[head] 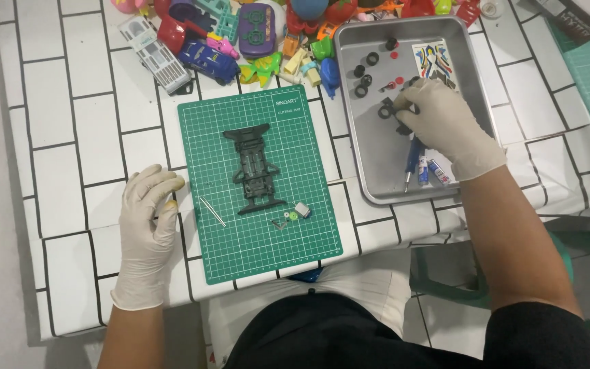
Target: Assembling a toy car by attaching wheels, gears, and other small components to a chassis on a workspace.
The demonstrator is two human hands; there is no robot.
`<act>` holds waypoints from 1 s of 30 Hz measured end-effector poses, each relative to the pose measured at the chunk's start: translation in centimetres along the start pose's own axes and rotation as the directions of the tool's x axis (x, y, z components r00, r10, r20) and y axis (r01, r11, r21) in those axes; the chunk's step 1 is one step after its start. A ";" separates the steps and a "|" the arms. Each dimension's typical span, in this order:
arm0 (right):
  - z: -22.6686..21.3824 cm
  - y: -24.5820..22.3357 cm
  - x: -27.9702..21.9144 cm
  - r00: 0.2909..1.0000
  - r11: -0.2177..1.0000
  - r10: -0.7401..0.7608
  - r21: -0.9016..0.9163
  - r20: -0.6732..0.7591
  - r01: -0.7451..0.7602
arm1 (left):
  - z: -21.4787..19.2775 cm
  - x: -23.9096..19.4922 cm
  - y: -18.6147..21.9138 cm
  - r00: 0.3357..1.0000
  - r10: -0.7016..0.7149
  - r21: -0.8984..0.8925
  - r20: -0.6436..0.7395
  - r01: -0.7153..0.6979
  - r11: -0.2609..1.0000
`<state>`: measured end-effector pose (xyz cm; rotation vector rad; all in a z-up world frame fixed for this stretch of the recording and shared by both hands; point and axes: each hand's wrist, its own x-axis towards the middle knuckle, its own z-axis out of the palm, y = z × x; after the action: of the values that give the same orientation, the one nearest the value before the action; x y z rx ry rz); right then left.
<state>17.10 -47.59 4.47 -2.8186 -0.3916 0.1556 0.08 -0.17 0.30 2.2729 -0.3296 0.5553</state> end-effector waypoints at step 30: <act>6.2 -21.2 10.1 0.838 0.826 -0.545 0.152 -0.028 0.543 | 2.6 -0.7 -4.0 0.994 -0.089 0.026 0.056 0.088 0.996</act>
<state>20.54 -23.55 4.21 -2.4354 -1.1165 0.0799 1.84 0.68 -4.16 2.3170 -0.2498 0.4520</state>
